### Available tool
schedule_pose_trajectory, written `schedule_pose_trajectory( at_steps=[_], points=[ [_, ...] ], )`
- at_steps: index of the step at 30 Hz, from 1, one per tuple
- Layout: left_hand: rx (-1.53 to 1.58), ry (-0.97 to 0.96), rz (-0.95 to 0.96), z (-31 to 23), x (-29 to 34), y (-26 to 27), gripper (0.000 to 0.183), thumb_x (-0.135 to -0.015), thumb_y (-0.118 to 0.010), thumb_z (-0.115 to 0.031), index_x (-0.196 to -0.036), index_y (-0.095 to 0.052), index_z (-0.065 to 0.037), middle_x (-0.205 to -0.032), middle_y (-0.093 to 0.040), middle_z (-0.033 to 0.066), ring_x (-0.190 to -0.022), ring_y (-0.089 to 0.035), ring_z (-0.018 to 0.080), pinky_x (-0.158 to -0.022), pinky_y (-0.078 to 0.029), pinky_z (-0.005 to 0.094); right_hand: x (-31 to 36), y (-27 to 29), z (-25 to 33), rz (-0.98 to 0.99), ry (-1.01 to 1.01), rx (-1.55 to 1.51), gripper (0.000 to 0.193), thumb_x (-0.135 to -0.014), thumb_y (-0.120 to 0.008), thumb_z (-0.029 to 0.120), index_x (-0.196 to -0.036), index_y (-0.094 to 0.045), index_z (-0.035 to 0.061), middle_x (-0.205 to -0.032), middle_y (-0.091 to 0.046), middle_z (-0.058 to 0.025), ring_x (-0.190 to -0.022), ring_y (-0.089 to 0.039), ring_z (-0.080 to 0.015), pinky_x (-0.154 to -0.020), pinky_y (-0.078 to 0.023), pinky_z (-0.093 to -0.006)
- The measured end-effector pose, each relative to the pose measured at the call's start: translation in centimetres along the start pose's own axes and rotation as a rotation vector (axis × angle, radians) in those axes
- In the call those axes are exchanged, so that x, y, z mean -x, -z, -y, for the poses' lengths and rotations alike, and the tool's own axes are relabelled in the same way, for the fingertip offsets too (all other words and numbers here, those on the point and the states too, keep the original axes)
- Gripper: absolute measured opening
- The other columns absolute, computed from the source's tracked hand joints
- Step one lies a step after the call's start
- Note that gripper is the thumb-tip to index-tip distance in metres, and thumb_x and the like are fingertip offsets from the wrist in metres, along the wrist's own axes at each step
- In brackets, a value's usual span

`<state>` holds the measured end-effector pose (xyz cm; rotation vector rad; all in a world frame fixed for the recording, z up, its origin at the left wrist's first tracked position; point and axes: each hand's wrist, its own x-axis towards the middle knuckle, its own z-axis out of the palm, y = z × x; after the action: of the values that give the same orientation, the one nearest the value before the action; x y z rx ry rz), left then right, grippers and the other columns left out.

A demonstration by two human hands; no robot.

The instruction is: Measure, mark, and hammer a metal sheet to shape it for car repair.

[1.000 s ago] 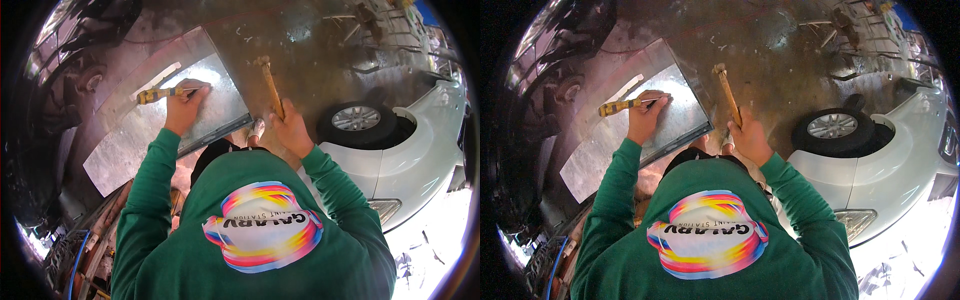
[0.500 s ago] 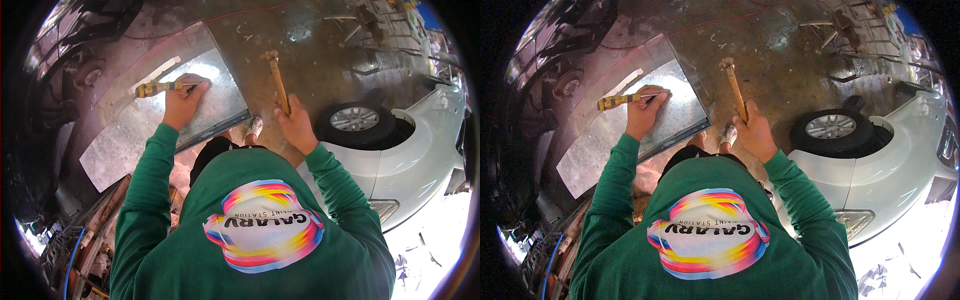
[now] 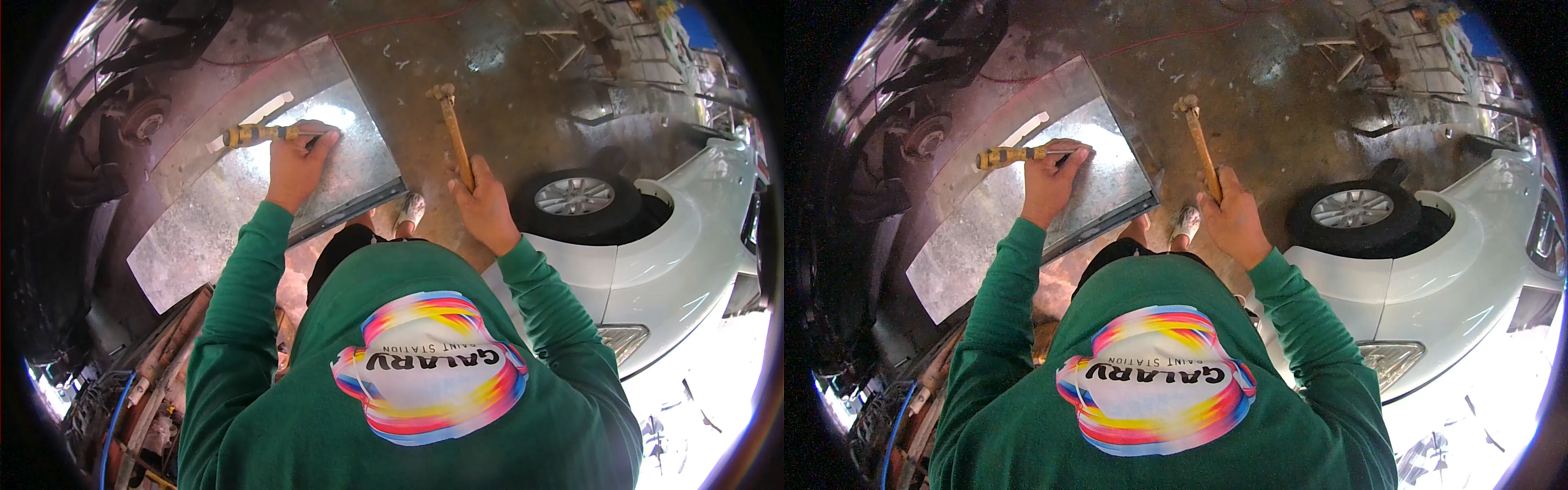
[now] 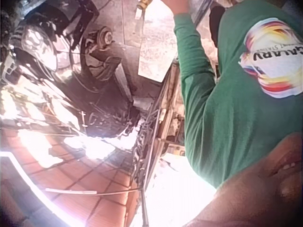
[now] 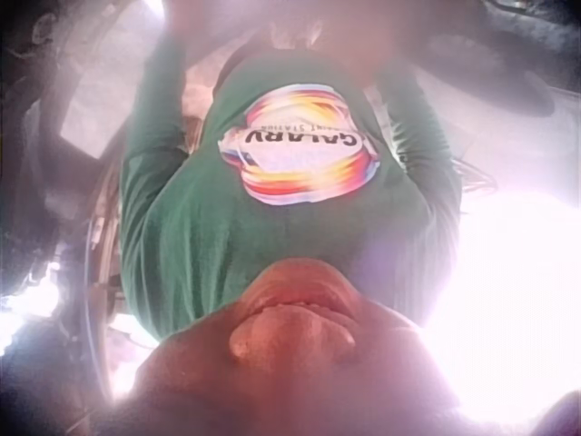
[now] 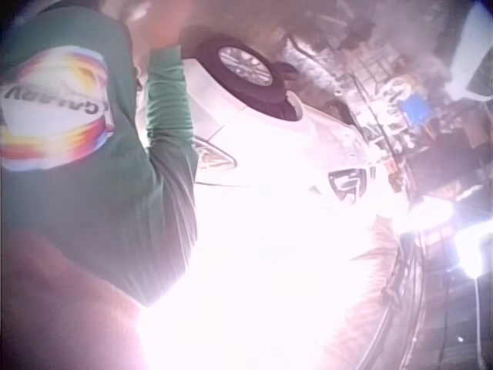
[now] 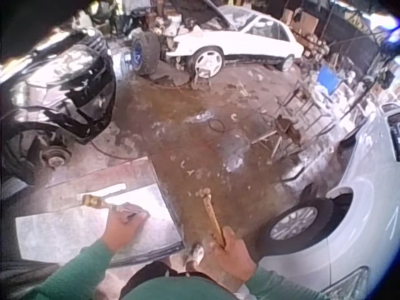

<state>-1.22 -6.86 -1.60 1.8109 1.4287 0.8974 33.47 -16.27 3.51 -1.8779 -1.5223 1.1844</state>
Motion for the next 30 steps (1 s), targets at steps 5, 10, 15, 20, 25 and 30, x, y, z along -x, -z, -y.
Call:
schedule_pose_trajectory(
  at_steps=[5,10,15,20,25,30],
  points=[
    [-0.015,0.078,0.052,-0.4,-0.3,0.2,0.012,-0.101,-0.082,-0.012,-0.108,-0.087,-0.003,-0.11,-0.084,0.0115,-0.105,-0.079,0.0242,-0.096,-0.061,0.0357,0.4,0.0,-0.1,-0.042,0.086,-0.057,0.03,-0.103,-0.073,0.014,-0.127,-0.06,0.0025,-0.109,-0.076,-0.03,-0.102,-0.076,-0.0522,-0.083,-0.059,-0.0502],
    [0.072,0.069,0.042,0.5,-0.1,0.3,0.015,-0.101,-0.082,-0.015,-0.108,-0.087,-0.004,-0.108,-0.084,0.0112,-0.103,-0.079,0.0257,-0.095,-0.06,0.0376,0.7,0.5,0.4,-0.024,0.011,0.006,0.033,-0.103,-0.074,0.015,-0.131,-0.061,0.0042,-0.102,-0.073,-0.0311,-0.097,-0.075,-0.0524,-0.08,-0.058,-0.0522],
    [0.041,0.018,0.054,0.2,-0.2,0.4,0.013,-0.102,-0.081,-0.011,-0.109,-0.087,-0.002,-0.109,-0.084,0.0112,-0.104,-0.078,0.0221,-0.096,-0.06,0.0356,1.0,0.8,-0.5,-0.04,0.006,0.0,0.032,-0.103,-0.074,0.015,-0.131,-0.062,0.0052,-0.099,-0.074,-0.0291,-0.094,-0.076,-0.0509,-0.079,-0.058,-0.0509],
    [0.009,0.025,0.052,0.7,0.0,0.4,0.014,-0.102,-0.081,-0.011,-0.109,-0.087,-0.002,-0.11,-0.084,0.0122,-0.104,-0.078,0.0238,-0.096,-0.061,0.0362,1.2,1.1,-0.6,-0.043,-0.014,-0.058,0.03,-0.103,-0.074,0.015,-0.129,-0.062,0.0045,-0.1,-0.074,-0.0286,-0.095,-0.076,-0.0505,-0.079,-0.058,-0.0496],
    [-0.028,0.011,0.054,0.4,-0.2,0.1,0.014,-0.102,-0.081,-0.013,-0.109,-0.087,-0.003,-0.11,-0.084,0.0116,-0.104,-0.079,0.024,-0.095,-0.061,0.0363,1.3,1.4,-1.0,-0.082,0.015,-0.019,0.03,-0.104,-0.074,0.014,-0.13,-0.063,0.0031,-0.101,-0.075,-0.0282,-0.095,-0.076,-0.0499,-0.079,-0.058,-0.0497],
    [-0.175,-0.083,0.037,-0.4,-0.6,0.0,0.018,-0.105,-0.079,-0.02,-0.109,-0.086,-0.005,-0.108,-0.083,0.0116,-0.102,-0.079,0.0275,-0.093,-0.061,0.0386,1.3,2.3,0.3,-0.094,0.074,0.028,0.024,-0.104,-0.074,0.016,-0.119,-0.06,0.0031,-0.093,-0.071,-0.0287,-0.089,-0.073,-0.0522,-0.076,-0.057,-0.0518]
  ],
)
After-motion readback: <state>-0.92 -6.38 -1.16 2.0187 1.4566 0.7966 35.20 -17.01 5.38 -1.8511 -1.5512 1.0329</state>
